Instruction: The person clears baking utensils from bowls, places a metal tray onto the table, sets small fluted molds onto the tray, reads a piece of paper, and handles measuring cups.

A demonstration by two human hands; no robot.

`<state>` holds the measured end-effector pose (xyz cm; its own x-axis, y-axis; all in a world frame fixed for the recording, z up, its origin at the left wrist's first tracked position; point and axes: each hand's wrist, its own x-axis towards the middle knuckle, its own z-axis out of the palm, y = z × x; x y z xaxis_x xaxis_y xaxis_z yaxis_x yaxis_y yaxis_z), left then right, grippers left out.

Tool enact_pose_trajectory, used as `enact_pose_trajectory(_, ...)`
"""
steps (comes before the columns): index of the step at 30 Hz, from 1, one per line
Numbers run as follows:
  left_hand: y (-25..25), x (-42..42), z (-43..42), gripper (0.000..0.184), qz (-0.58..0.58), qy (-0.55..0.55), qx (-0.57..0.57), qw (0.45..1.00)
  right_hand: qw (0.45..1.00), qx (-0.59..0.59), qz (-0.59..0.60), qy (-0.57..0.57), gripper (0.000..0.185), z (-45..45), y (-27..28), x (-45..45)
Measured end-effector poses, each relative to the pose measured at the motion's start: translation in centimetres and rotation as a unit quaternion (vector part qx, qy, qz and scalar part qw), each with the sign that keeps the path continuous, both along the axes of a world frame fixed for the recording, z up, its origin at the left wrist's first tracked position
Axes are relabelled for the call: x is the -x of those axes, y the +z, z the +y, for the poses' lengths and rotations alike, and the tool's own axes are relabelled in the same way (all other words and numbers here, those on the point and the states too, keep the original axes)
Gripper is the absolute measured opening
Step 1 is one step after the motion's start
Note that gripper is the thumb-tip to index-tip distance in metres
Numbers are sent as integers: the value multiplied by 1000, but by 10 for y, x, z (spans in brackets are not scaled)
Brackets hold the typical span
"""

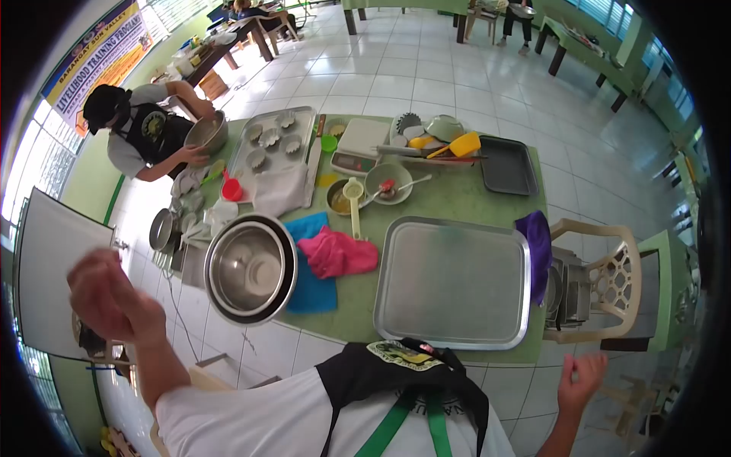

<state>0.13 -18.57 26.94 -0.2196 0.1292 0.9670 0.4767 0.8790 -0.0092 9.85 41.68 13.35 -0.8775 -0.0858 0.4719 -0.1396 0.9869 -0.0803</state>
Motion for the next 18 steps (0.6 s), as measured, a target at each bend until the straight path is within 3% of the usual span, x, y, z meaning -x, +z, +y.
enact_pose_trajectory(2, -14, -69, -12, 11, -29, 179, 96, 979, 999, 37, 23, -14, 36, 4, 14, -54)
enact_pose_trajectory(4, -38, -131, -16, 5, -37, 338, 105, 935, 994, 74, 54, -53, 37, 5, 3, -101)
enact_pose_trajectory(5, -63, -155, -20, 2, -22, 379, 15, 925, 984, 111, 89, -103, 38, 8, -5, -115)
enact_pose_trajectory(7, -109, -172, -19, 6, 3, 444, -79, 893, 984, 140, 92, -58, 38, 15, -34, -105)
enact_pose_trajectory(8, -130, -164, -16, 8, -12, 415, -132, 900, 981, 164, 101, -19, 37, 18, -39, -97)
enact_pose_trajectory(10, -150, -143, 11, 5, -89, 314, -136, 936, 981, 137, 105, 87, 36, 6, -33, -54)
enact_pose_trajectory(13, -199, -116, 49, 11, -157, 213, -131, 955, 953, 210, 119, 183, 34, -6, -58, 4)
enact_pose_trajectory(15, -248, -88, 97, 15, -283, 135, -170, 934, 941, 236, 88, 228, 33, -24, -89, 39)
enact_pose_trajectory(18, -287, -61, 126, 15, -375, 73, -91, 920, 937, 211, 56, 272, 30, -65, -115, 71)
